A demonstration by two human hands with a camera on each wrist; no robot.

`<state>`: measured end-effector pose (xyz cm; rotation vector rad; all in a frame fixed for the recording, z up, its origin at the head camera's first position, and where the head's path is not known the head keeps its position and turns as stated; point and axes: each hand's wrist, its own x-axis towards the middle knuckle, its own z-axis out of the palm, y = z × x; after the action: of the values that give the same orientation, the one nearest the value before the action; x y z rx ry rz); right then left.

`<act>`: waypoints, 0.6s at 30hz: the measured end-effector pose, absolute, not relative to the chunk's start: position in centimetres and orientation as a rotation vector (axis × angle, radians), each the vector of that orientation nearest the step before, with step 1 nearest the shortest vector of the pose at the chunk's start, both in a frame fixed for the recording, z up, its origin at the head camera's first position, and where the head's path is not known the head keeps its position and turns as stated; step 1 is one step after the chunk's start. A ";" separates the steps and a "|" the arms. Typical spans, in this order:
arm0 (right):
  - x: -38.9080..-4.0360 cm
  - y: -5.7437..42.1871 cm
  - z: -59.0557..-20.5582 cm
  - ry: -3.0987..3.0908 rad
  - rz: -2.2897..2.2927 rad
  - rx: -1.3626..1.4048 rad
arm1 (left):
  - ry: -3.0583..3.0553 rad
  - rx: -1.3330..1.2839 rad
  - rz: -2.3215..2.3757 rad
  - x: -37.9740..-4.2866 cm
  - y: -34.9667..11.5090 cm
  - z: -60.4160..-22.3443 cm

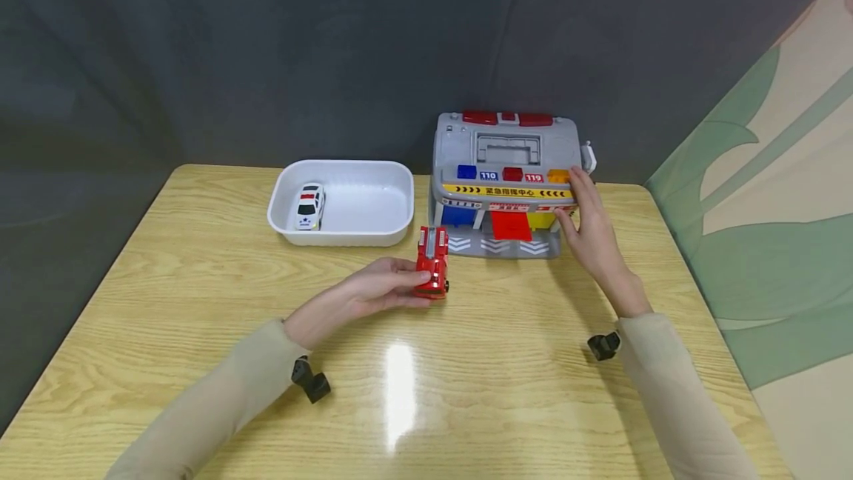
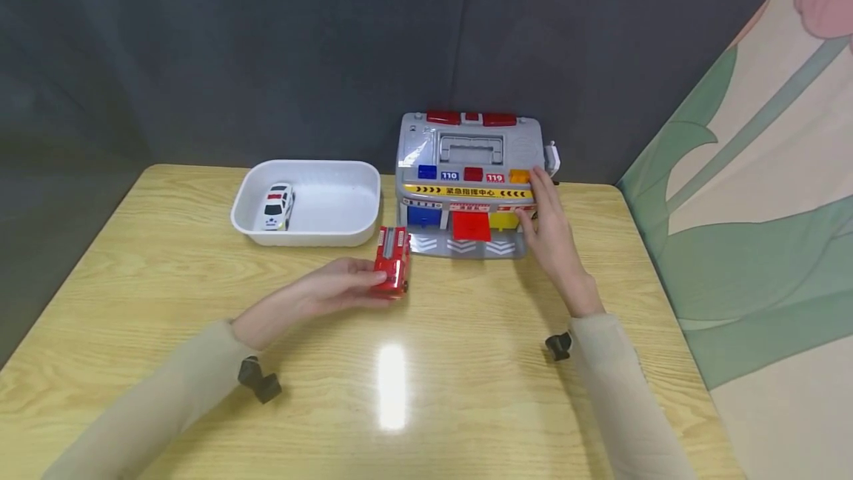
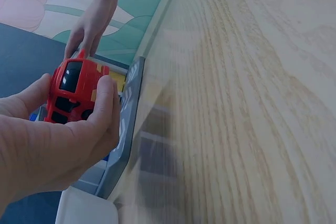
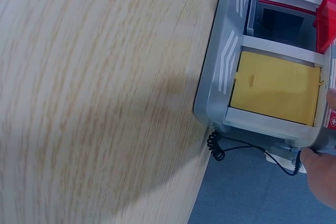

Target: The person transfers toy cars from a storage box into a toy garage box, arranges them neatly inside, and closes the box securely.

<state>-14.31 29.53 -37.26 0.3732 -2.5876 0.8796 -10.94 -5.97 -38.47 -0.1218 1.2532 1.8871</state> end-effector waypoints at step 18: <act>-14.2 29.5 -37.4 -2.580 0.874 0.373 | 1.251 -0.122 1.848 -11.6 -1.7 -41.4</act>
<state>-14.25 29.50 -37.36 0.3734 -2.5805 0.8742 -11.55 -1.74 -41.41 -0.1215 1.2506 1.8479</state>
